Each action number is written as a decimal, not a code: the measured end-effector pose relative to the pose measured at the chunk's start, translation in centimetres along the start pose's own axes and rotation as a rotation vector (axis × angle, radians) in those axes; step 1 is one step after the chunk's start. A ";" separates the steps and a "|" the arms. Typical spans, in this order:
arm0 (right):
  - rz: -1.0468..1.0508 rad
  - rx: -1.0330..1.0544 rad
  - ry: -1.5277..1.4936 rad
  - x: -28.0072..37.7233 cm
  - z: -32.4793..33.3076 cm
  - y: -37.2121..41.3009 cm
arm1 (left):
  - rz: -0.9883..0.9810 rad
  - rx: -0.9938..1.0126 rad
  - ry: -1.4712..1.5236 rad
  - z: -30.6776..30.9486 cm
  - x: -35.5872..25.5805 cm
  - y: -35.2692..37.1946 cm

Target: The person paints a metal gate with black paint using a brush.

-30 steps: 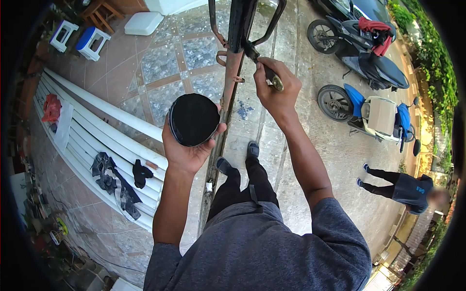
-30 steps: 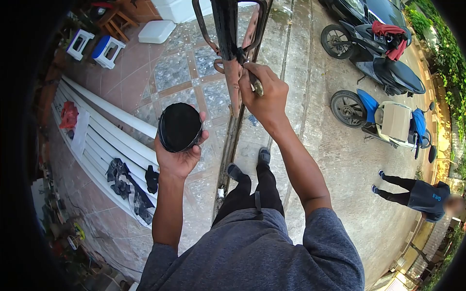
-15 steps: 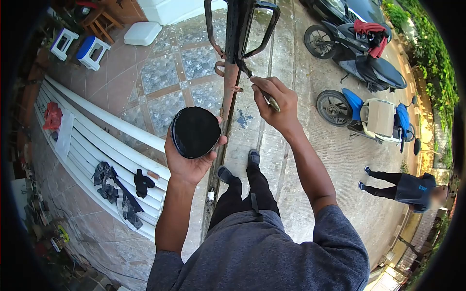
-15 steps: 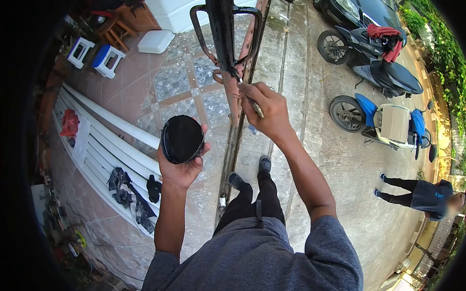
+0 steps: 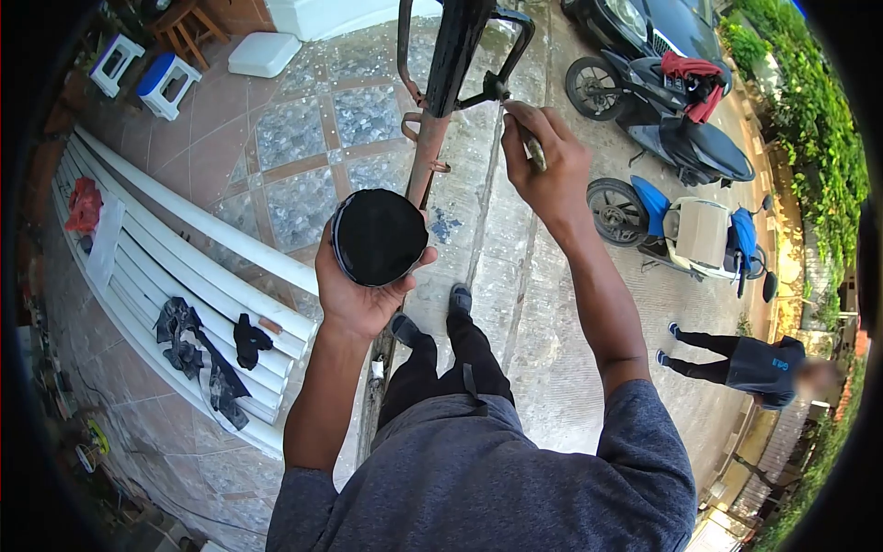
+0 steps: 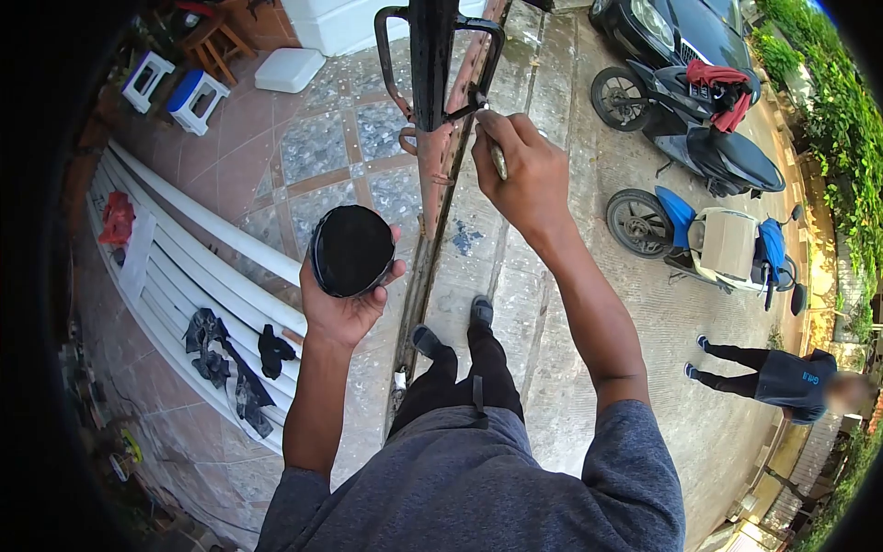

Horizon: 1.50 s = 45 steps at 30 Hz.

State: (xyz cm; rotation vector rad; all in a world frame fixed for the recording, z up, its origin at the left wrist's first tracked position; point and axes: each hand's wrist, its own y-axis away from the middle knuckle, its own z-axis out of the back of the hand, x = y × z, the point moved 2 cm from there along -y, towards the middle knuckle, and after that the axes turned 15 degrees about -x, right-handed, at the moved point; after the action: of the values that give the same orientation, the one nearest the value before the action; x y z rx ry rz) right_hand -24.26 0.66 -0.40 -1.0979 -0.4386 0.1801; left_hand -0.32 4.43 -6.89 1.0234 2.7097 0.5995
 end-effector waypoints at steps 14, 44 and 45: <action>-0.054 0.082 -0.104 0.4 3.7 -3.4 | -0.027 0.042 -0.062 -0.4 -0.3 0.0; -0.448 -0.208 -0.268 -1.3 -1.7 6.2 | 0.007 -0.043 -0.122 -1.0 -0.1 0.4; -0.419 -0.234 -0.282 -1.5 -1.3 6.5 | 0.006 -0.046 -0.128 -1.0 -0.2 0.4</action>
State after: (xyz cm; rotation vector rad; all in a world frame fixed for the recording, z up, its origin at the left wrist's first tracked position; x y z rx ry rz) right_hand -24.55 2.01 -7.07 -1.1870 -0.9493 -0.0908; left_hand -0.29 4.27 -5.81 1.0229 2.5710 0.5745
